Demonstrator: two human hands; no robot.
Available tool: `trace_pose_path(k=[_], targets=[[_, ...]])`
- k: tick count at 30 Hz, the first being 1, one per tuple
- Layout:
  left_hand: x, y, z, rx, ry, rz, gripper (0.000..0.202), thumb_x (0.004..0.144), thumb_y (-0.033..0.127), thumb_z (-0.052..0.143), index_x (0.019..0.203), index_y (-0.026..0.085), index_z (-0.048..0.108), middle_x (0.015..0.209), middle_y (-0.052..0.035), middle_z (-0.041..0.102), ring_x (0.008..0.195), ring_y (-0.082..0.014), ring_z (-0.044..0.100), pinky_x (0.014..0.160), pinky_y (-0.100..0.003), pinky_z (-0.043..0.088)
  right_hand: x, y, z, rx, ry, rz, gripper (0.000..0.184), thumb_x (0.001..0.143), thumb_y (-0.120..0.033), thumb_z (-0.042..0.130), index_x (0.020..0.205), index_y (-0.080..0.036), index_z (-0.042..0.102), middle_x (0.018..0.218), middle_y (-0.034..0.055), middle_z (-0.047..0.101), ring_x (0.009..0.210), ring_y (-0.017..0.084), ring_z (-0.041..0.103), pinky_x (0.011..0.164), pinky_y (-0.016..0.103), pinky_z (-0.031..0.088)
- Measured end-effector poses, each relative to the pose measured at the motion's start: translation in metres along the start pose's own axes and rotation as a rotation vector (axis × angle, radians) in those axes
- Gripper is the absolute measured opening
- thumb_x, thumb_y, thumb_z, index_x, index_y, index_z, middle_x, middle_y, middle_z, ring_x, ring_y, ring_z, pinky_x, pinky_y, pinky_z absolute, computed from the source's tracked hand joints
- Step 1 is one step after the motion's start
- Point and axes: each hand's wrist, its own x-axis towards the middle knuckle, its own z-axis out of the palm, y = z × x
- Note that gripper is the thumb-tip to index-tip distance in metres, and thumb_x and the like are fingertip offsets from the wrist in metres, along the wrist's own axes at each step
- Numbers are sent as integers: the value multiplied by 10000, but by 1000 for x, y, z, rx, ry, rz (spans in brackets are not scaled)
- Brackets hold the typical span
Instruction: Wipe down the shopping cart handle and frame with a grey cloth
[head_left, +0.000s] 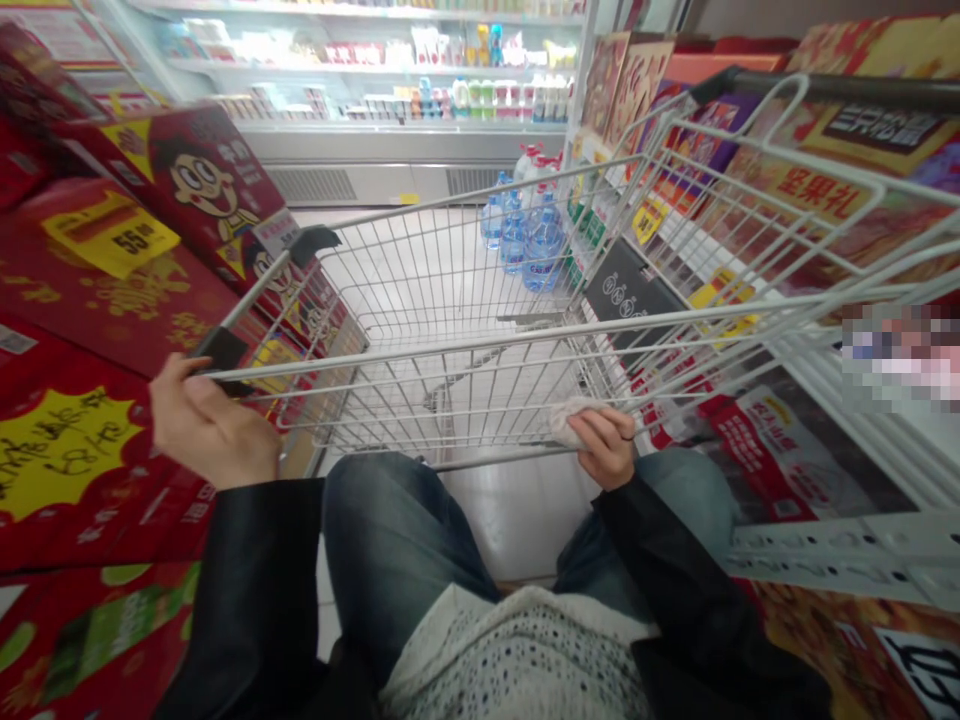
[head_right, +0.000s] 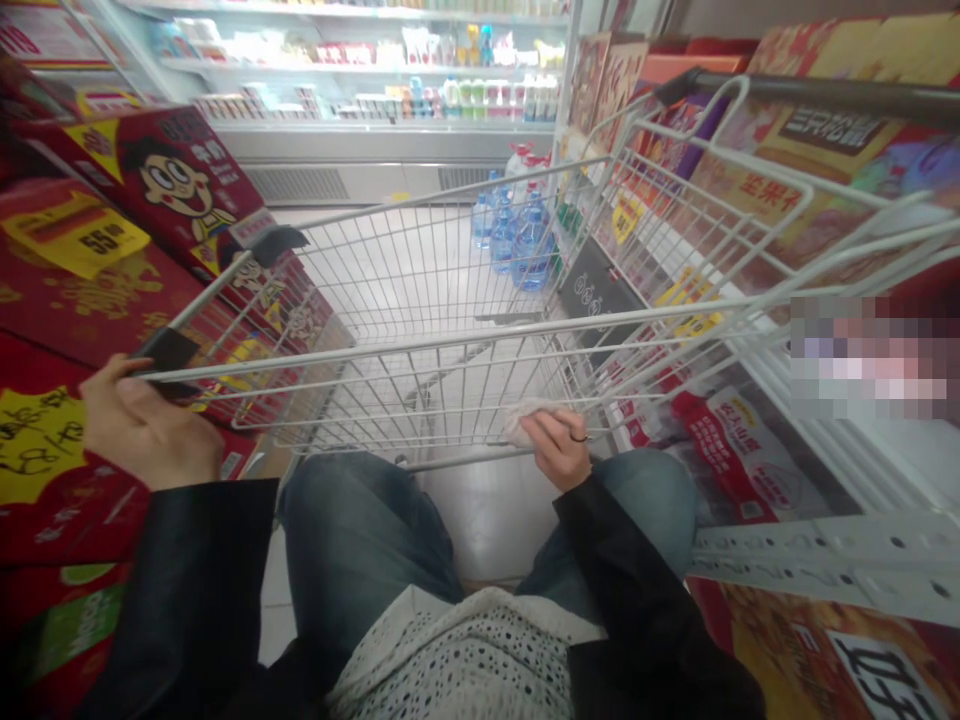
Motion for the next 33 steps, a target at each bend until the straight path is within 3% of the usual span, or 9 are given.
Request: trace_pose_path(k=[4, 8, 12, 17, 20, 23, 27, 29, 33], targets=[[-24, 96, 2, 118, -191, 226, 533, 1002, 375, 470, 1464, 116, 532, 1655, -202, 417, 1572, -372, 346, 1283, -660, 213, 38, 33, -29, -93, 149, 52, 489, 858, -82, 617, 1301, -277, 678, 1109, 72, 710, 1049, 249, 628, 893, 405, 553], [-69, 216, 19, -153, -535, 651, 512, 985, 323, 531, 1479, 188, 518, 1590, -140, 530, 1487, -255, 498, 1335, -539, 199, 98, 84, -58, -247, 450, 106, 494, 856, -189, 679, 1346, -255, 652, 1161, 85, 636, 1080, 276, 609, 930, 489, 535], [-99, 279, 42, -267, -579, 744, 572, 1011, 398, 495, 1523, 145, 469, 1576, -137, 545, 1492, -267, 478, 1321, -505, 192, 101, 85, -44, -229, 499, 156, 498, 870, -196, 670, 1366, -224, 627, 1187, 95, 611, 1118, 282, 602, 960, 501, 523], [-101, 284, 55, -323, -592, 664, 510, 1025, 396, 470, 1462, 143, 538, 1384, -137, 673, 1278, -268, 596, 1178, -451, 336, 29, 18, 1, 31, 181, 106, 463, 908, -125, 579, 1341, -271, 654, 1087, 81, 695, 1047, 258, 612, 889, 427, 531], [-98, 280, 58, -346, -573, 650, 443, 1033, 365, 449, 1418, 186, 577, 1334, -112, 701, 1209, -249, 619, 1115, -436, 358, 12, -2, 6, 68, 87, 30, 443, 900, -71, 554, 1270, -264, 704, 1029, 56, 726, 994, 215, 624, 831, 355, 555], [-99, 278, 59, -350, -518, 634, 407, 1022, 342, 472, 1372, 186, 608, 1298, -108, 717, 1181, -245, 630, 1096, -429, 357, 50, 25, -19, 25, 149, -22, 399, 896, -63, 600, 1236, -234, 721, 1039, 49, 713, 1011, 200, 624, 856, 342, 558], [-103, 275, 61, -358, -459, 622, 391, 1004, 324, 488, 1352, 200, 619, 1287, -95, 722, 1177, -243, 632, 1098, -428, 349, 145, 104, -76, -171, 612, 82, 473, 882, -164, 706, 1350, -113, 654, 1199, 107, 625, 1181, 296, 598, 1011, 537, 482], [-105, 273, 61, -352, -445, 620, 395, 996, 315, 491, 1356, 214, 616, 1283, -87, 726, 1178, -242, 634, 1103, -429, 345, 174, 130, -97, -243, 612, 82, 463, 908, -325, 709, 1315, -106, 684, 1164, 80, 623, 1184, 317, 619, 994, 559, 465], [-106, 270, 60, -367, -407, 625, 405, 971, 287, 519, 1360, 222, 612, 1267, -83, 733, 1200, -245, 637, 1109, -431, 344, 143, 110, -88, -268, 447, 8, 374, 941, -323, 663, 1284, -182, 714, 1170, 93, 660, 1130, 303, 639, 945, 554, 518]])
